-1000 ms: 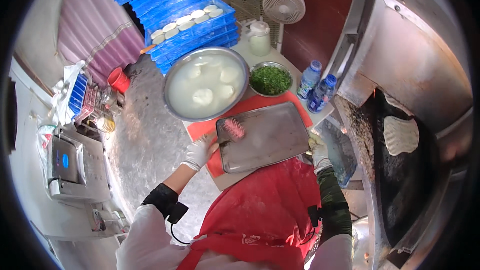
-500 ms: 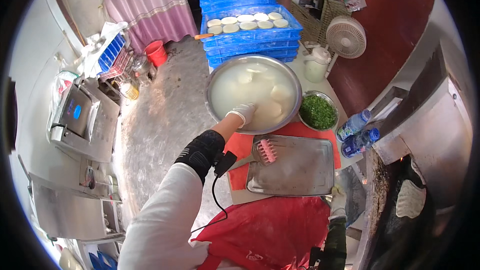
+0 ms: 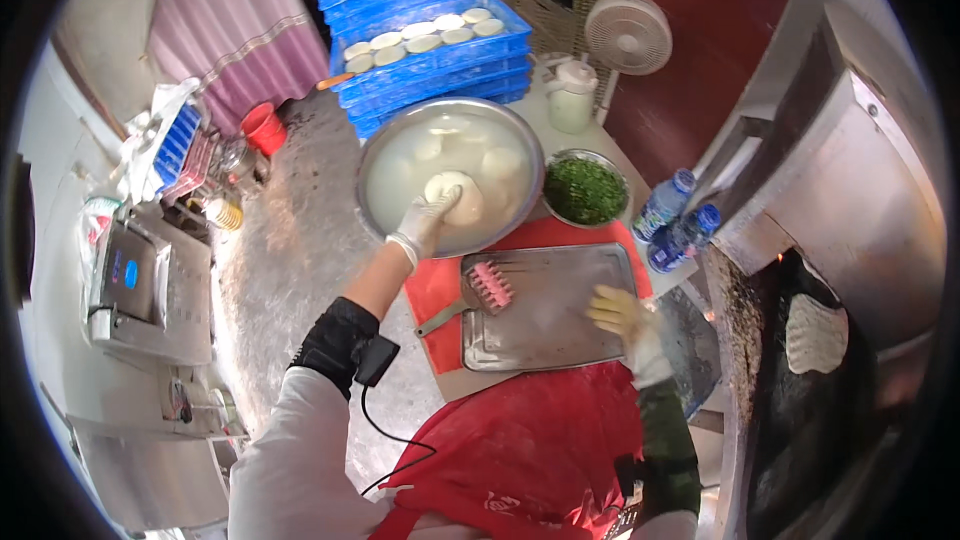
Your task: Baking flatbread in a large tandoor oven, including shaping dough and applying toppings.
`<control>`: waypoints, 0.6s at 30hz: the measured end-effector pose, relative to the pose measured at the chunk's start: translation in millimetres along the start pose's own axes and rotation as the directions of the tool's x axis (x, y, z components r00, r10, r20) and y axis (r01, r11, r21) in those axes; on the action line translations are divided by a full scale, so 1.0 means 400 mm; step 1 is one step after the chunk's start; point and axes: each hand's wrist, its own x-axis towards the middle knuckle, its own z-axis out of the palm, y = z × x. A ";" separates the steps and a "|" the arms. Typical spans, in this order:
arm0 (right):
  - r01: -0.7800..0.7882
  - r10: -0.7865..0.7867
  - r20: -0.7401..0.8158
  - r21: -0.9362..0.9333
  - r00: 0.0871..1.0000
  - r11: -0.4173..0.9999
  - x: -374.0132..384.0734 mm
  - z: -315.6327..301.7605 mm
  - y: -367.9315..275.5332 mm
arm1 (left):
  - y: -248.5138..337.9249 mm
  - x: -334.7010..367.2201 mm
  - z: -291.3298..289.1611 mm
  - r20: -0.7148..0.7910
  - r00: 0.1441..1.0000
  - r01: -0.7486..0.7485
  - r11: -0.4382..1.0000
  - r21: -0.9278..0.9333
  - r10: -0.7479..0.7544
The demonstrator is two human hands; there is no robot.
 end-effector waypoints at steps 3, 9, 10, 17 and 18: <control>-0.081 -0.083 0.300 0.496 0.950 0.865 0.068 0.070 0.031 | -0.036 -0.103 0.186 0.218 0.976 -0.013 0.999 -0.038 0.021; 0.507 -0.112 0.500 -0.860 0.859 0.052 0.196 -0.002 0.130 | -0.302 -0.113 0.243 0.800 0.519 -0.810 0.472 0.348 0.302; 0.277 -0.158 0.232 -0.864 0.960 0.419 0.172 -0.011 0.147 | -0.347 -0.106 0.240 0.777 0.553 -0.830 0.285 0.480 0.300; 0.024 -0.474 0.127 -0.976 0.871 -0.217 0.152 0.086 0.232 | -0.427 -0.071 0.271 0.462 0.869 -0.469 0.591 0.657 0.176; 0.011 -0.489 0.116 -0.977 0.865 -0.213 0.173 0.086 0.226 | -0.422 -0.061 0.264 0.411 0.876 -0.479 0.547 0.687 0.251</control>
